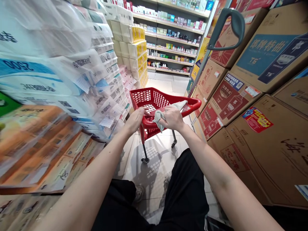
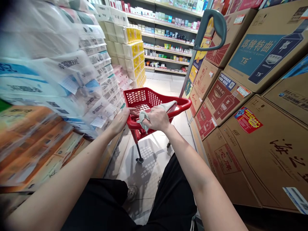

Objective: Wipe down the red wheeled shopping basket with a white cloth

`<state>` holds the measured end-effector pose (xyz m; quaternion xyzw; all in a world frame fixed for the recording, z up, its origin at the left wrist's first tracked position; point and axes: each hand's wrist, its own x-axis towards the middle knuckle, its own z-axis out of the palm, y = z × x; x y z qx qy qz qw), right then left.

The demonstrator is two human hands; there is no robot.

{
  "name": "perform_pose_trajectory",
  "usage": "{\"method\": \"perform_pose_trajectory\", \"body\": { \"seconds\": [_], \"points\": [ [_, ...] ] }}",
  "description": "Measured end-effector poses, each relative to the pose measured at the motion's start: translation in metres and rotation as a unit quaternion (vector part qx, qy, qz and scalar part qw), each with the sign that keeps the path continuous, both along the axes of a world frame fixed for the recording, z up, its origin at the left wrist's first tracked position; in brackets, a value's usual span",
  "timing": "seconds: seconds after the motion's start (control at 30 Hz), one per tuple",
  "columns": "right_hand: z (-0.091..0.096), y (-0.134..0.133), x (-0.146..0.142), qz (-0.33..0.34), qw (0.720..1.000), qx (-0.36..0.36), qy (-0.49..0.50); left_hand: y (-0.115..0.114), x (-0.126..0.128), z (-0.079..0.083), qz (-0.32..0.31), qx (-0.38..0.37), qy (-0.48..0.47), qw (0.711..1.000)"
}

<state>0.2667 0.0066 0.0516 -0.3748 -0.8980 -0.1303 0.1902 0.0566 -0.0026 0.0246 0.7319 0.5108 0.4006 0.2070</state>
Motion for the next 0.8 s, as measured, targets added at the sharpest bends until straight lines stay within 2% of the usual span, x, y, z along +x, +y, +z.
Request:
{"method": "perform_pose_trajectory", "body": {
  "seconds": [0.13, 0.23, 0.4, 0.6, 0.7, 0.8],
  "points": [
    [-0.001, -0.004, 0.006, -0.017, 1.0, -0.013, -0.001, 0.009, 0.006, -0.007, -0.041, 0.028, 0.076, 0.996],
    [-0.005, -0.023, -0.013, -0.037, 0.999, -0.012, 0.037, 0.011, 0.011, -0.009, -0.023, 0.036, 0.089, 0.995],
    [-0.018, -0.055, -0.044, -0.111, 0.987, 0.016, 0.112, 0.009, 0.01, -0.01, -0.009, 0.024, 0.064, 0.998],
    [-0.055, -0.059, -0.014, 0.005, 0.986, 0.1, 0.133, 0.016, 0.001, -0.02, -0.013, 0.046, 0.027, 0.998],
    [-0.068, -0.056, -0.005, -0.004, 0.98, 0.118, 0.16, 0.019, 0.004, -0.028, 0.003, 0.058, 0.004, 0.998],
    [-0.066, -0.052, -0.01, -0.035, 0.979, 0.113, 0.166, 0.02, 0.01, -0.032, 0.025, 0.06, -0.012, 0.998]
  ]
}}
